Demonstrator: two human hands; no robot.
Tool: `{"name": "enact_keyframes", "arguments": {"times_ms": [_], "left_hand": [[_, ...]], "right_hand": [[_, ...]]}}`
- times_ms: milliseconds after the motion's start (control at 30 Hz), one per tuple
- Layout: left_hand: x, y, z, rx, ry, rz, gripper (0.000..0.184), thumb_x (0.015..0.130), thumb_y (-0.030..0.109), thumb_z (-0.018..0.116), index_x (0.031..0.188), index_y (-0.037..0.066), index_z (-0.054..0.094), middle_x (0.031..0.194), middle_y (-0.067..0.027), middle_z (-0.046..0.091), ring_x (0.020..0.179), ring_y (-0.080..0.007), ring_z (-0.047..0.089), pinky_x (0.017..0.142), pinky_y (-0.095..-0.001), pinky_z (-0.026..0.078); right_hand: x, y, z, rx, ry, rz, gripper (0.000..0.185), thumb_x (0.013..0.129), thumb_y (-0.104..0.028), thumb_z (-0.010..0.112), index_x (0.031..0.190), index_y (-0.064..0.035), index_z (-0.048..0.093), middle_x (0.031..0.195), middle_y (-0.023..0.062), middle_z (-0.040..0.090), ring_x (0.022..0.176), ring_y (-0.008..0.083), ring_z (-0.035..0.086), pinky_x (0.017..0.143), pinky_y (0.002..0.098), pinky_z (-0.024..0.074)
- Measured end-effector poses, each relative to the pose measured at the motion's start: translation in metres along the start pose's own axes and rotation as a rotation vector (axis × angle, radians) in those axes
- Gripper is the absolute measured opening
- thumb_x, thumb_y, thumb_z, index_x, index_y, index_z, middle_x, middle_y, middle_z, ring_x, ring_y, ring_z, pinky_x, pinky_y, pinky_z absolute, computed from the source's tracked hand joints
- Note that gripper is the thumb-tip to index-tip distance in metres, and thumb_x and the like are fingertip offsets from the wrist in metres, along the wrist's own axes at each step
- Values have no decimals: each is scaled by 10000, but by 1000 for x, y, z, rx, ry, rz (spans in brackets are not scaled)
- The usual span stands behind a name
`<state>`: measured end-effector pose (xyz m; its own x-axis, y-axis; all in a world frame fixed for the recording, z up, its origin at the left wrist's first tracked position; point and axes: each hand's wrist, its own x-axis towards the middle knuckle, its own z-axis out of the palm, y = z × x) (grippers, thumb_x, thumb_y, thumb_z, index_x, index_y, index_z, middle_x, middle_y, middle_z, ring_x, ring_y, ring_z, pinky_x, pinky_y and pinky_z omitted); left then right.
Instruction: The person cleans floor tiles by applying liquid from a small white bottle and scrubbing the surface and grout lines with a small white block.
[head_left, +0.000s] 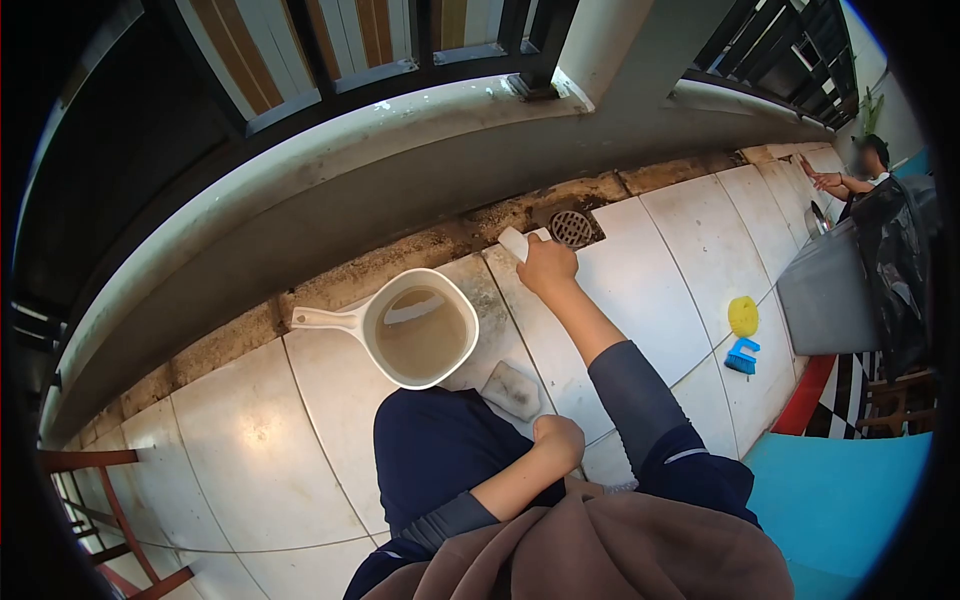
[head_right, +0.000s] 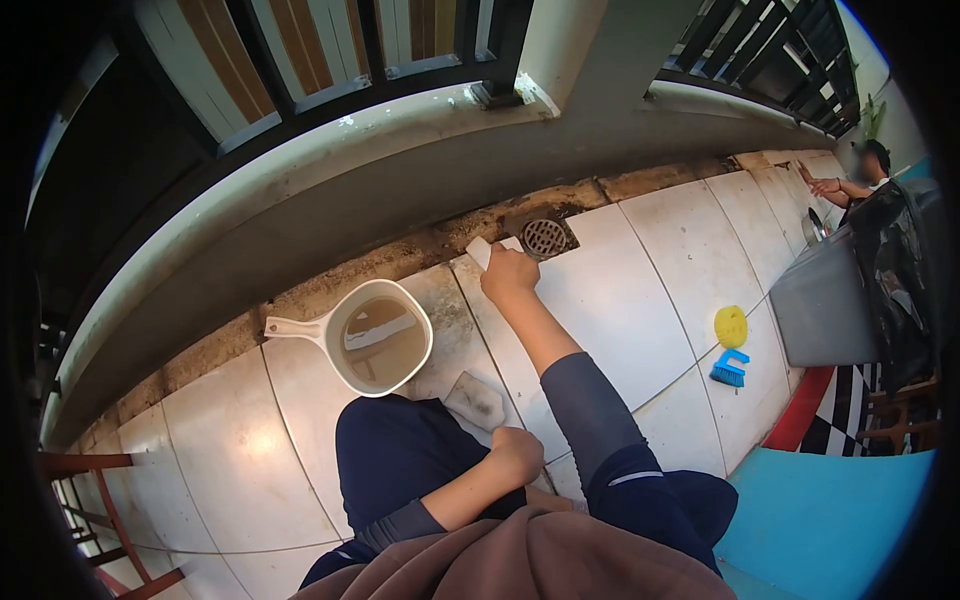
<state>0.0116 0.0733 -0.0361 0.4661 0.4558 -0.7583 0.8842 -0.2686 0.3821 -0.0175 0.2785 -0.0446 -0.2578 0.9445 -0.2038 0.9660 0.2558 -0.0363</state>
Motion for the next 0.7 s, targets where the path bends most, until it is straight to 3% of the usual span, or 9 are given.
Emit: {"name": "enact_keyframes", "arguments": {"times_ms": [200,333,467,500,600,700], "left_hand": [[3,3,-1,8,11,-9,273,835,323,510,955,132,662,1002,-53,632,925,-220,603,706,-324,462],[2,2,1,12,3,-10,283,837,338,505,958,136,662,1008,-51,631,931,-220,601,715,-325,461],[2,6,-3,33,-10,-4,307,840,366,500,962,134,660,1015,-51,628,947,-217,595,726,-329,457],[3,4,0,24,0,-3,307,838,365,501,958,132,661,1012,-52,629,943,-216,596,722,-328,458],[4,1,4,22,37,-8,305,834,363,503,949,130,664,1001,-56,633,930,-217,602,707,-327,461],[6,5,3,27,30,-5,303,833,359,502,944,129,666,991,-56,636,919,-219,606,695,-326,465]], "right_hand": [[-15,-4,-8,-48,-44,-74,311,732,-180,581,1010,-53,525,887,132,632,809,261,627,653,347,512],[0,9,-2,-10,10,47,329,726,-197,591,1007,-43,522,894,134,632,822,266,623,661,356,510],[-14,-6,0,-60,-59,-57,294,740,-151,566,1013,-47,526,872,126,637,808,261,627,665,347,508],[-11,3,-3,-47,-29,-74,388,714,-303,634,980,-43,524,832,140,634,778,279,626,654,381,508],[6,17,1,-30,49,4,382,700,-286,635,966,-35,524,827,147,634,759,288,628,649,377,508],[-2,-6,13,-118,37,-112,363,699,-257,632,967,-35,528,833,142,637,757,278,631,640,370,507]]}}
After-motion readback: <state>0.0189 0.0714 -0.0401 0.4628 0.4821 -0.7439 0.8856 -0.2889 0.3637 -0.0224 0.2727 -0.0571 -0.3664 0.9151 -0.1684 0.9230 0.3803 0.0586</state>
